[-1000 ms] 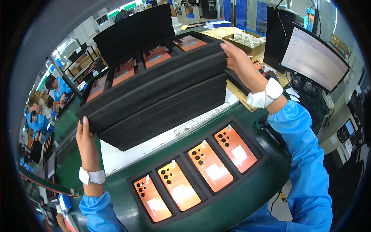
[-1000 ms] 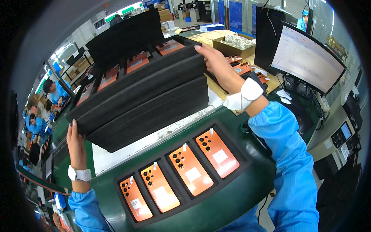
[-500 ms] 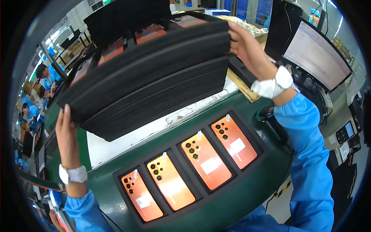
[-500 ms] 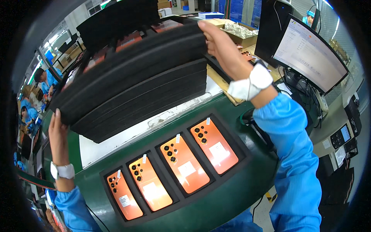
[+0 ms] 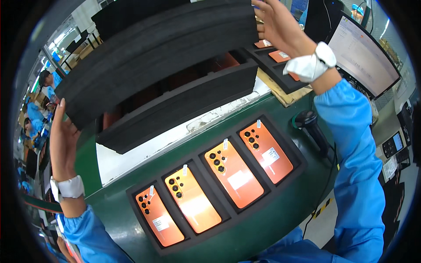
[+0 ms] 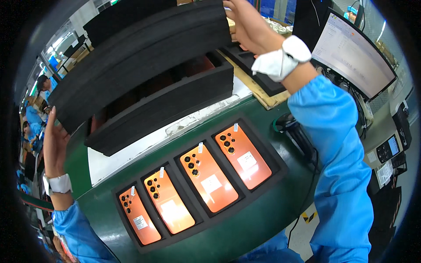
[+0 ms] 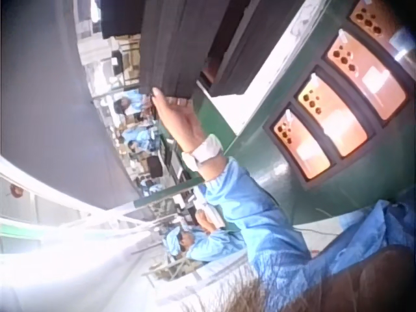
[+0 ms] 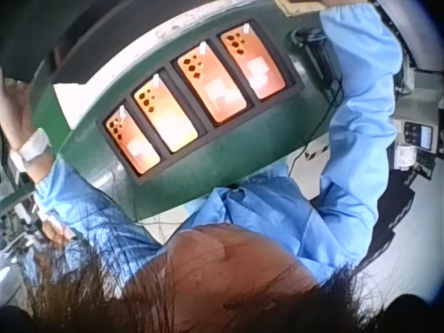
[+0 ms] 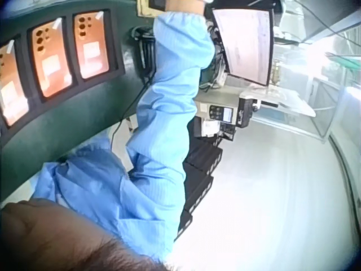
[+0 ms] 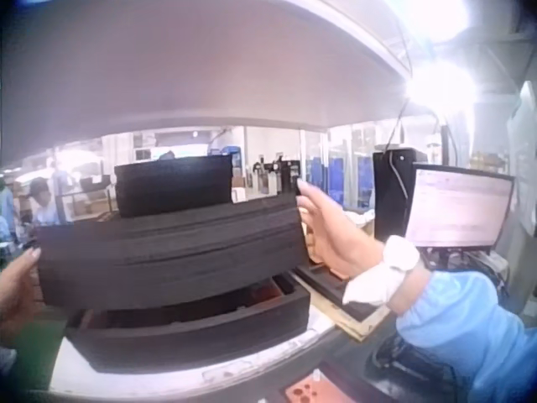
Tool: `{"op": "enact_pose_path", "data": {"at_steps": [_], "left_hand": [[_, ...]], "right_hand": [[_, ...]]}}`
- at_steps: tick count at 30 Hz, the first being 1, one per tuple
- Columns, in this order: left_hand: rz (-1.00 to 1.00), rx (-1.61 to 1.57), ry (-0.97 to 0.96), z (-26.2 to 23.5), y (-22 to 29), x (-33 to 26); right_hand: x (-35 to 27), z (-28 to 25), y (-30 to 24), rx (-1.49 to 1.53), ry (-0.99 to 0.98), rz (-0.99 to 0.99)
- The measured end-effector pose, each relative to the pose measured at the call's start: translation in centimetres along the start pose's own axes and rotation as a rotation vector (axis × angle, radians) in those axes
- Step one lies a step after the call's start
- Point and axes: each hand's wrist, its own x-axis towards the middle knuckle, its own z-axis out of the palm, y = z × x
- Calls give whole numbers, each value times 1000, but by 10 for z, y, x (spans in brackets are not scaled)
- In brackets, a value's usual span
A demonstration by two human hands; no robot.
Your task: Scanning the back of orange smartphones and applying printed identification labels to them on an assembly line.
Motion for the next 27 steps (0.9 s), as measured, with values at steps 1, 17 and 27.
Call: {"op": "enact_pose_path", "data": {"at_steps": [1, 17, 27], "left_hand": [[-3, 6, -3, 0, 1, -1], [255, 283, 98, -10, -76, -22], [378, 376, 111, -17, -145, -106]], "right_hand": [[5, -4, -2, 19, -15, 26], [-36, -10, 67, -57, 243, -36], [-204, -60, 34, -313, 113, 123]]}}
